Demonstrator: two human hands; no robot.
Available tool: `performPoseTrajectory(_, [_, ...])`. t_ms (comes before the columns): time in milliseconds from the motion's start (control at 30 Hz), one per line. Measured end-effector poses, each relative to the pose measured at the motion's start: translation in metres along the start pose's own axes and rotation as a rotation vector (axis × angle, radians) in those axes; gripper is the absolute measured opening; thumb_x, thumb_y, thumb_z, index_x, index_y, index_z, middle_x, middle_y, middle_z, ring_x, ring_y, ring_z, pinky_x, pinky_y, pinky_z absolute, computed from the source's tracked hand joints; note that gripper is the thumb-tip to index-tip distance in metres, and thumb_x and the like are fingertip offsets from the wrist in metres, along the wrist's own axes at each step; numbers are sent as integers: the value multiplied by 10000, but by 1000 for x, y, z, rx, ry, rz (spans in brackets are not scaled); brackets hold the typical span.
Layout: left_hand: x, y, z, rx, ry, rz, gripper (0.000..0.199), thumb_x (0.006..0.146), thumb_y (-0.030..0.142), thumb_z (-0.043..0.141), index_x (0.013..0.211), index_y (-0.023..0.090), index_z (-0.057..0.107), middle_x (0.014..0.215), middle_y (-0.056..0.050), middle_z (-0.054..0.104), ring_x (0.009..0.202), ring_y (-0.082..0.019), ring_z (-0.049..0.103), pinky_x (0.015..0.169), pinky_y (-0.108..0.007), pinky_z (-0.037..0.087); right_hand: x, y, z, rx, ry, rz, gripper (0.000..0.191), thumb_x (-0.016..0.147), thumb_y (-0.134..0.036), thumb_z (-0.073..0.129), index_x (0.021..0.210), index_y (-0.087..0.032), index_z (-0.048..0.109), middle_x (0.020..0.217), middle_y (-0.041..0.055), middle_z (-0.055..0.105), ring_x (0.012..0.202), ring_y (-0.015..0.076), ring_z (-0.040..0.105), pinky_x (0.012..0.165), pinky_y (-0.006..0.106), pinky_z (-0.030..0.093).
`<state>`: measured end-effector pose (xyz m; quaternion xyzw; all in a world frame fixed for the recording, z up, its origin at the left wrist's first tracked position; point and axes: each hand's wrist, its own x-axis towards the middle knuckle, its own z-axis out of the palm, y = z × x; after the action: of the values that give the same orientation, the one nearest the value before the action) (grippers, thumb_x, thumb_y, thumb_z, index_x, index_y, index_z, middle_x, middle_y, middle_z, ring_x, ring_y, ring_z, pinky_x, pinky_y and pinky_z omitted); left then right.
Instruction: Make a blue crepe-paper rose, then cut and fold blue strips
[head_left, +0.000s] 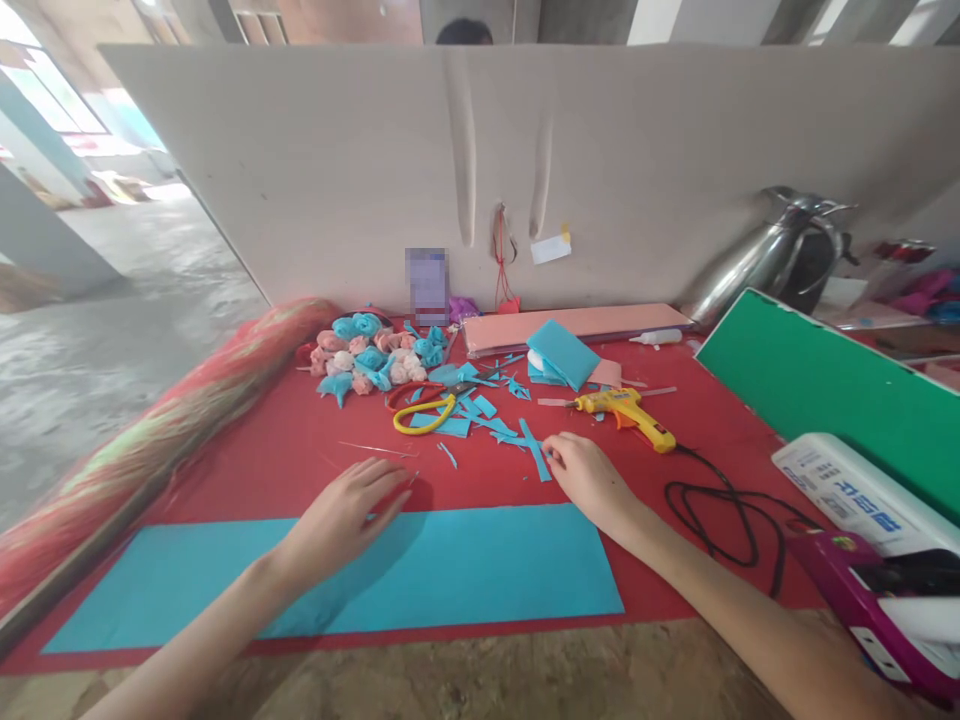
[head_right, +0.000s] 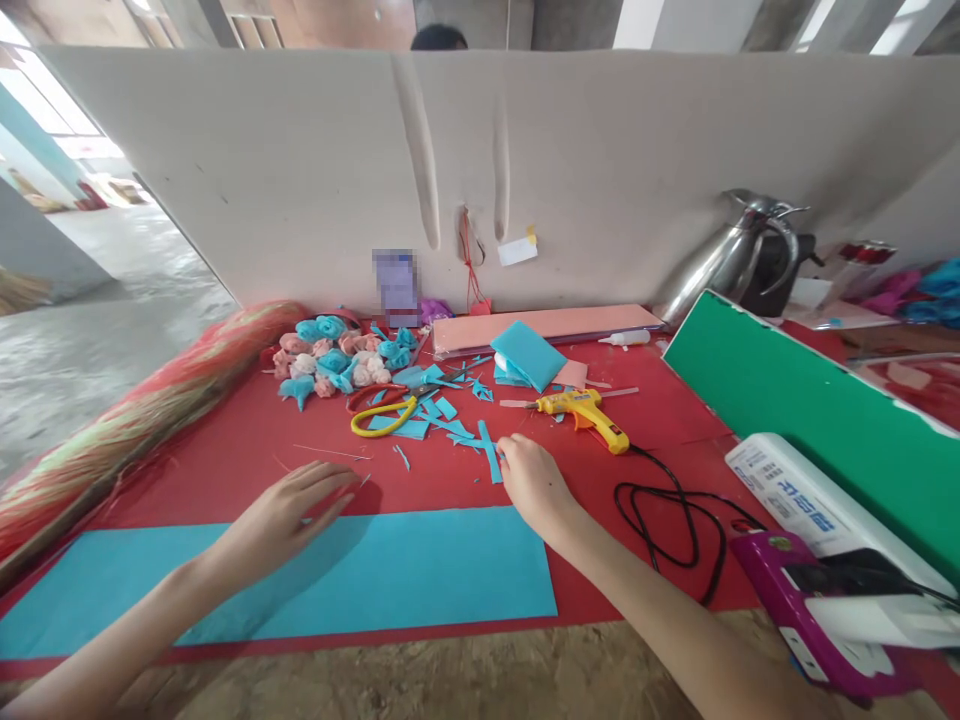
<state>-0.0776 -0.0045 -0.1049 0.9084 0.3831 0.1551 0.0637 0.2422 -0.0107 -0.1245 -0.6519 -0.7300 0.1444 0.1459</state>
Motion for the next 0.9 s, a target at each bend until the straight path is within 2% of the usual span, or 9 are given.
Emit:
performPoseTrajectory(100, [2,-11,-3,-34,-73,16,285,961,316,403,1056,195,642,1034,-49,703,943,-184,664,836,-293,541,27,-11,4,47,26,-27,301,909,-336,549,1158,-170,569,1158,80,596,971,191,607,821,399,525])
performPoseTrajectory(200, [3,-14,-3,-65,-133,65,287,963,271,391,1086,219,645,1145,-43,672,1050,-171,633,904,-276,525,47,-20,2,114,80,-94,311,908,-336,549,1171,-169,563,1172,83,591,984,196,605,829,407,523])
performPoseTrajectory(267, [4,-13,-2,-52,-161,96,295,957,256,402,1147,233,627,1230,-49,633,1134,-189,592,968,-314,500,50,-22,-2,144,122,-140,309,910,-335,546,1172,-172,563,1185,85,587,1002,200,600,844,415,517])
performPoseTrajectory(400, [12,-7,2,-2,-196,116,347,953,287,427,1276,233,545,1315,-78,575,1187,-231,550,1004,-389,477,34,-20,-9,161,150,-209,241,911,-314,548,1090,-160,598,1111,69,619,981,188,607,842,407,516])
performPoseTrajectory(500, [28,-2,6,2,-192,141,370,954,324,436,1302,229,517,1328,-87,554,1203,-242,527,1010,-404,467,15,-21,-8,151,127,-261,134,900,-152,520,953,-141,643,964,62,663,933,176,617,842,377,514])
performPoseTrajectory(567, [42,2,11,1,-191,171,366,950,337,447,1287,218,527,1329,-88,548,1222,-252,506,1029,-421,448,8,-23,-4,145,114,-292,215,869,-55,472,913,-141,664,927,80,678,920,182,618,842,353,516])
performPoseTrajectory(667, [64,7,20,10,-168,176,357,937,333,472,1260,197,543,1296,-94,561,1216,-273,499,1027,-449,443,7,-26,1,141,114,-328,270,849,-43,451,972,-145,669,983,99,682,950,193,623,854,336,522])
performPoseTrajectory(767, [79,13,28,28,-141,145,343,930,258,467,1252,162,538,1271,-124,562,1171,-285,516,998,-478,456,12,-26,2,133,154,-338,326,853,-65,445,1105,-153,632,1124,117,654,1076,210,597,939,373,490])
performPoseTrajectory(900, [83,23,26,34,-122,134,362,895,94,407,1226,148,542,1251,-136,552,1118,-259,537,958,-445,482,7,-16,-7,102,225,-300,336,870,-92,405,1128,-156,612,1146,120,645,1087,210,591,957,376,473])
